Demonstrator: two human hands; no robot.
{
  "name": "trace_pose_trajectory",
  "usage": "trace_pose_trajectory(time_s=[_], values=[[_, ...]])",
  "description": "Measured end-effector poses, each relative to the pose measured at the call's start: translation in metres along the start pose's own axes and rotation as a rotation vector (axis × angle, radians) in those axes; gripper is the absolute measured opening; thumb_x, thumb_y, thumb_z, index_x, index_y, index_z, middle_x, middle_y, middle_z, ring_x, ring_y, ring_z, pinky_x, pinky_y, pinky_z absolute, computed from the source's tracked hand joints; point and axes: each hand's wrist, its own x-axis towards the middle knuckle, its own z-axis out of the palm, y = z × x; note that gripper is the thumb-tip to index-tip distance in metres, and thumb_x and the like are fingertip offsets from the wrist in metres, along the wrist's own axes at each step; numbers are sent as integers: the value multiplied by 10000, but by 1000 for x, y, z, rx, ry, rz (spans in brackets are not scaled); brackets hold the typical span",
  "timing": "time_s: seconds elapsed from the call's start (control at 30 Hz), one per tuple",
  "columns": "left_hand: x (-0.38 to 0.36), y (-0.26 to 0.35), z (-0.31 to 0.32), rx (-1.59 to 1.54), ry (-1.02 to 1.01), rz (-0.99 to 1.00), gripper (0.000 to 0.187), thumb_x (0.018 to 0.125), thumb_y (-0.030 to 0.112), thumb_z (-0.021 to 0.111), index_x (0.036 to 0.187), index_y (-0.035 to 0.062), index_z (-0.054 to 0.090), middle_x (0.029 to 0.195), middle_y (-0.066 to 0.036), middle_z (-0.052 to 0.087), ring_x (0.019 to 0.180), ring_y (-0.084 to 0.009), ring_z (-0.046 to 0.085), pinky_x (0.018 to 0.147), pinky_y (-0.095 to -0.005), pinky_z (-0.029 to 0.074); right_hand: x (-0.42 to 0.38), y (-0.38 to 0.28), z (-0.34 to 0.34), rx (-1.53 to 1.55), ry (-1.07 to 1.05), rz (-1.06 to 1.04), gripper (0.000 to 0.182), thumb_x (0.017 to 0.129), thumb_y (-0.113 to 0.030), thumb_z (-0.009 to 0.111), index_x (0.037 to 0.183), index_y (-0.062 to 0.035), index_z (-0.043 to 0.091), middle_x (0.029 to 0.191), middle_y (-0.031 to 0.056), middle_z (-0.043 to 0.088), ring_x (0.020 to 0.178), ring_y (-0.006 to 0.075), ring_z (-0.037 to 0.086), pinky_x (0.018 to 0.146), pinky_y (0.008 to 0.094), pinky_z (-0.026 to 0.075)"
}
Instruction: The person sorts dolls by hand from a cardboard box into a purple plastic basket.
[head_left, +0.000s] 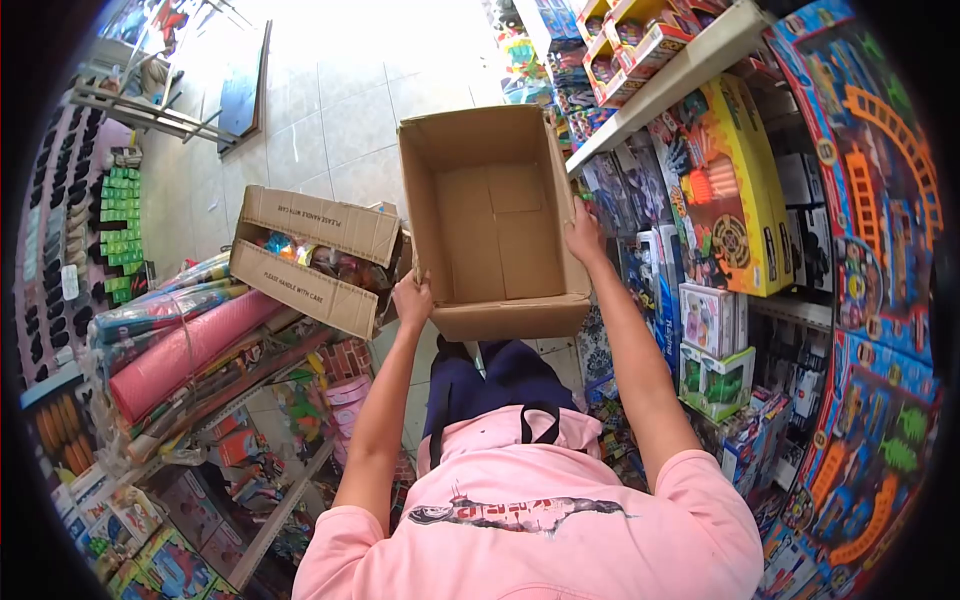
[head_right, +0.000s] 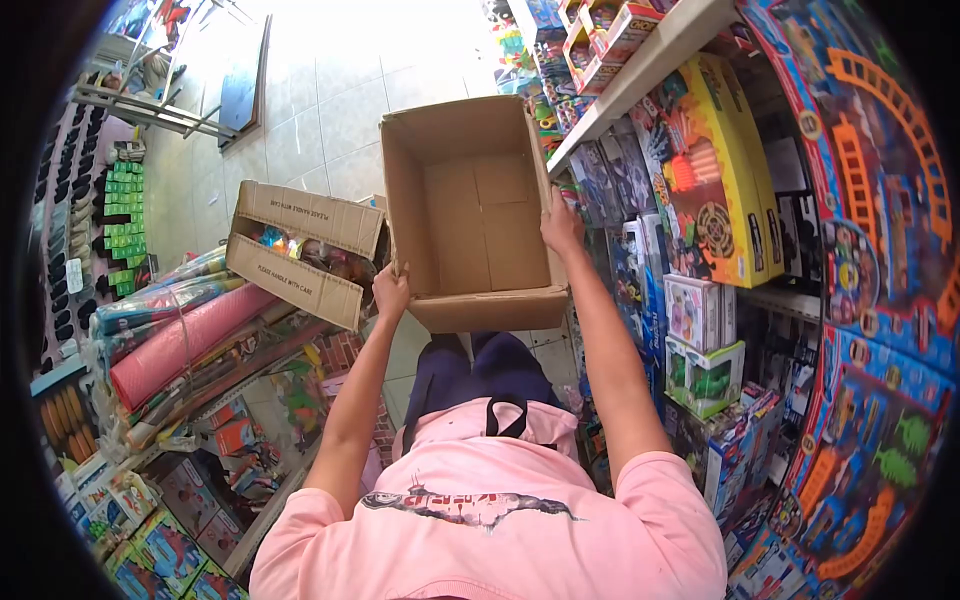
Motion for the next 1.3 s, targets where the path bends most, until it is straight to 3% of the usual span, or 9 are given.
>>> trace_pose_trajectory(time_s=[0.07, 0.17, 0.27, 0.3, 0.47, 0.57, 0.67, 0.97, 1.3], values=[[7, -2, 6, -24, 5, -21, 302, 964, 317, 673, 1008, 20, 700, 795, -255, 686, 842, -473, 675, 707, -548, 515, 12, 4, 10, 36, 16, -19, 679, 935, -164, 556, 1577, -117, 339, 1321, 282, 620, 1169, 481, 615, 998, 532, 496], [19, -30, 23, -95, -196, -72, 386, 968, 338, 676, 1175, 12, 671, 1013, -279, 710, 961, -457, 688, 827, -518, 537, 19, 18, 32, 184, 47, -86, 705, 932, -61, 534, 1596, -126, 309, 1388, 277, 576, 1246, 456, 580, 1055, 504, 469], [9, -89, 73, -123, -208, 37, 540, 967, 324, 677, 1378, -7, 563, 1314, -281, 632, 1117, -425, 670, 976, -475, 519, 8, 43, 59, 236, 47, -224, 752, 912, 11, 526, 1609, -136, 287, 1468, 268, 505, 1340, 431, 513, 1107, 482, 435], [11, -96, 73, -79, -400, -68, 654, 965, 314, 676, 1479, -30, 462, 1478, -253, 525, 1270, -389, 597, 1093, -445, 456, 2, 52, 71, 227, -16, -192, 739, 906, 18, 527, 1595, -134, 310, 1450, 262, 522, 1331, 422, 522, 1096, 482, 443], [-15, -102, 58, -47, -435, -184, 560, 965, 353, 652, 1384, -11, 574, 1420, -241, 583, 1243, -371, 622, 1055, -425, 479, -47, 88, 127, 238, -119, -128, 688, 887, 22, 536, 1543, -121, 388, 1528, 221, 453, 1394, 392, 471, 1124, 459, 430], [-34, -156, 62, 56, -523, -157, 476, 956, 344, 638, 1275, -9, 661, 1330, -239, 637, 1177, -371, 655, 1021, -440, 500, -82, 70, 114, 185, -279, 106, 569, 881, -6, 565, 1440, -85, 489, 1489, 193, 508, 1349, 380, 520, 1103, 446, 452], [-61, -189, 44, 17, -583, -284, 440, 948, 342, 637, 1188, -20, 703, 1202, -223, 700, 1093, -363, 686, 974, -431, 522, -106, 106, 155, 190, -325, 142, 440, 873, -99, 658, 1307, -61, 601, 1273, 165, 663, 1216, 355, 622, 1028, 428, 503], [-127, -240, -40, -304, -476, -749, 410, 1007, 272, 622, 1219, -77, 661, 1009, -151, 742, 805, -220, 713, 712, -356, 579, -141, 154, 224, -67, -626, 324, 311, 859, -217, 688, 1127, -74, 753, 1005, 173, 767, 796, 292, 758, 747, 421, 608], [-143, -349, -93, -541, -292, -843, 386, 1029, 299, 601, 1214, -35, 661, 999, -122, 745, 740, -202, 707, 643, -332, 536, -99, -16, 208, -13, -857, 428, 194, 927, -220, 599, 964, -98, 746, 775, 39, 766, 596, 166, 718, 496, 326, 518]])
